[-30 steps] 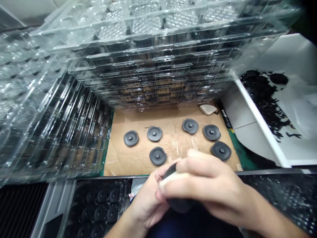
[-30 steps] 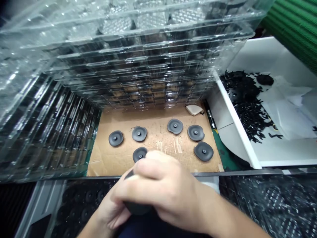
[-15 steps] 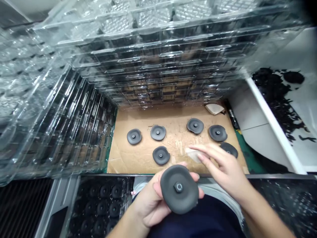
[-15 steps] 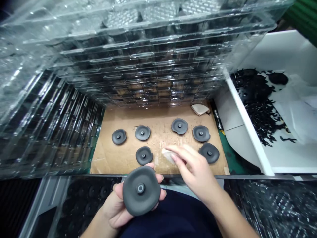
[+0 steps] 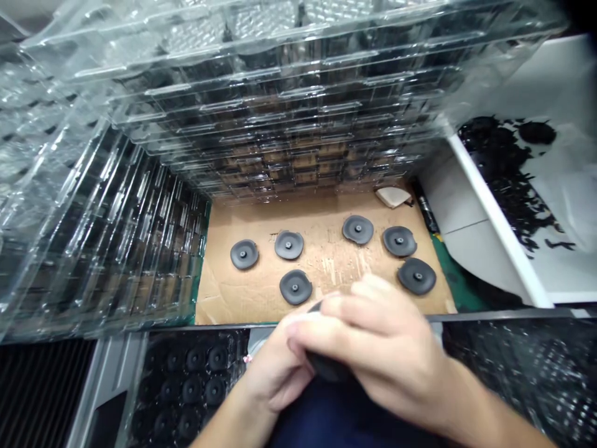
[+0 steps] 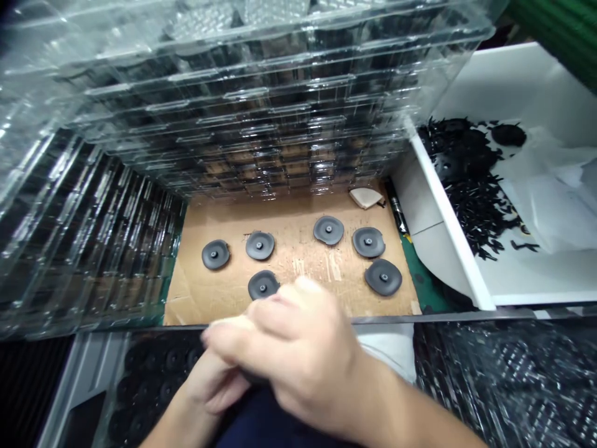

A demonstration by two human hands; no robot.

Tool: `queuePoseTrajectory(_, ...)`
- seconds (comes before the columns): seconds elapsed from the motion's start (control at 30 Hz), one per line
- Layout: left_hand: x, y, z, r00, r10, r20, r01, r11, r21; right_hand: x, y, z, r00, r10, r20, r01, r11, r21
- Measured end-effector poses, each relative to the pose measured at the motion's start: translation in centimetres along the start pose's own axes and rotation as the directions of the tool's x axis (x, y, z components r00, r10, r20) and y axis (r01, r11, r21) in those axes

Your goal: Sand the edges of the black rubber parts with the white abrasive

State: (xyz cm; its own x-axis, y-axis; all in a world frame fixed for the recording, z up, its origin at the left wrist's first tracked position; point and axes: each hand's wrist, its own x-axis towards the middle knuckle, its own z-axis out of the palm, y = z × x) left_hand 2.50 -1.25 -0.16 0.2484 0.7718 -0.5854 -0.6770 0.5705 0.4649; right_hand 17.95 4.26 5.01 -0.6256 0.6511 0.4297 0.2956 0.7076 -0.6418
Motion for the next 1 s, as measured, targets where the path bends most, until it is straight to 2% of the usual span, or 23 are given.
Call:
queuePoseTrajectory(0.07, -0.1, 0.0, 0.3, 0.999, -0.010, 0.037, 0.011, 0.999, -0.030, 0.2, 0.0, 0.0, 0.992, 0.103, 0.074, -0.096, 0.991, -0.094)
queuePoseTrajectory(0.13, -0.2, 0.0, 0.5, 0.996, -0.025, 0.085, 0.029, 0.998, -0.050, 0.2, 0.1, 0.4, 0.994, 0.079, 0.075, -0.070, 0.991, -0.116)
queuePoseTrajectory(0.2, -0.2, 0.0, 0.6, 0.994, -0.030, 0.102, 0.036, 0.998, -0.050, 0.0, -0.1, 1.0, 1.000, 0.003, -0.014, -0.004, 0.999, -0.049)
queuePoseTrajectory(0.23, -0.2, 0.0, 0.6, 0.996, -0.016, 0.088, 0.021, 0.999, -0.050, -0.3, -0.4, 1.3, 0.998, 0.013, -0.066, -0.015, 1.000, -0.025)
queuePoseTrajectory(0.33, -0.3, 0.1, 0.3, 0.995, 0.096, 0.015, -0.095, 0.994, -0.057, -1.5, -1.4, 2.0, 0.977, 0.158, -0.142, -0.174, 0.979, -0.106)
queuePoseTrajectory(0.4, -0.4, 0.1, 0.2, 0.989, 0.145, 0.006, -0.144, 0.988, -0.060, -2.3, -2.0, 1.9, 0.971, 0.190, -0.144, -0.213, 0.963, -0.163)
queuePoseTrajectory(0.47, -0.5, 0.1, 0.2, 0.986, 0.167, 0.014, -0.166, 0.983, -0.079, -2.8, -2.2, 1.5, 0.965, 0.241, -0.107, -0.249, 0.966, -0.071)
queuePoseTrajectory(0.53, -0.4, 0.2, 0.4, 0.979, 0.204, 0.012, -0.201, 0.972, -0.122, -3.1, -1.9, 1.3, 0.945, 0.326, -0.027, -0.321, 0.940, 0.119)
queuePoseTrajectory(0.57, -0.4, 0.3, 0.4, 0.974, 0.226, 0.011, -0.223, 0.965, -0.141, -3.3, -1.6, 1.3, 0.928, 0.372, 0.003, -0.365, 0.907, 0.209)
queuePoseTrajectory(0.63, -0.3, 0.6, 0.6, 0.968, 0.252, 0.013, -0.247, 0.956, -0.158, -4.0, -0.3, 1.8, 0.877, 0.478, -0.040, -0.440, 0.835, 0.329)
queuePoseTrajectory(0.7, -0.4, 0.9, 0.7, 0.969, 0.249, 0.011, -0.244, 0.956, -0.162, -4.9, 1.3, 2.5, 0.784, 0.605, -0.139, -0.506, 0.752, 0.421)
queuePoseTrajectory(0.77, -0.5, 1.2, 0.8, 0.976, 0.217, -0.001, -0.215, 0.963, -0.162, -5.6, 2.7, 2.9, 0.693, 0.695, -0.191, -0.552, 0.682, 0.480)
queuePoseTrajectory(0.83, -0.6, 1.3, 0.8, 0.982, 0.187, -0.005, -0.186, 0.970, -0.156, -5.7, 3.1, 2.8, 0.648, 0.729, -0.218, -0.588, 0.662, 0.465)
queuePoseTrajectory(0.9, -0.6, 1.1, 0.8, 0.983, 0.183, 0.001, -0.181, 0.973, -0.145, -5.0, 2.4, 2.1, 0.658, 0.692, -0.297, -0.588, 0.719, 0.371)
queuePoseTrajectory(0.93, -0.6, 1.0, 0.8, 0.982, 0.191, 0.004, -0.189, 0.972, -0.143, -4.3, 1.6, 1.8, 0.687, 0.641, -0.342, -0.567, 0.767, 0.301)
queuePoseTrajectory(0.97, -0.6, 0.8, 0.8, 0.980, 0.199, 0.004, -0.197, 0.971, -0.138, -3.5, 0.8, 1.6, 0.743, 0.560, -0.367, -0.516, 0.828, 0.219)
queuePoseTrajectory(1.0, -0.6, 0.7, 0.8, 0.979, 0.203, -0.002, -0.201, 0.971, -0.126, -2.6, -0.1, 1.5, 0.818, 0.444, -0.365, -0.427, 0.895, 0.132)
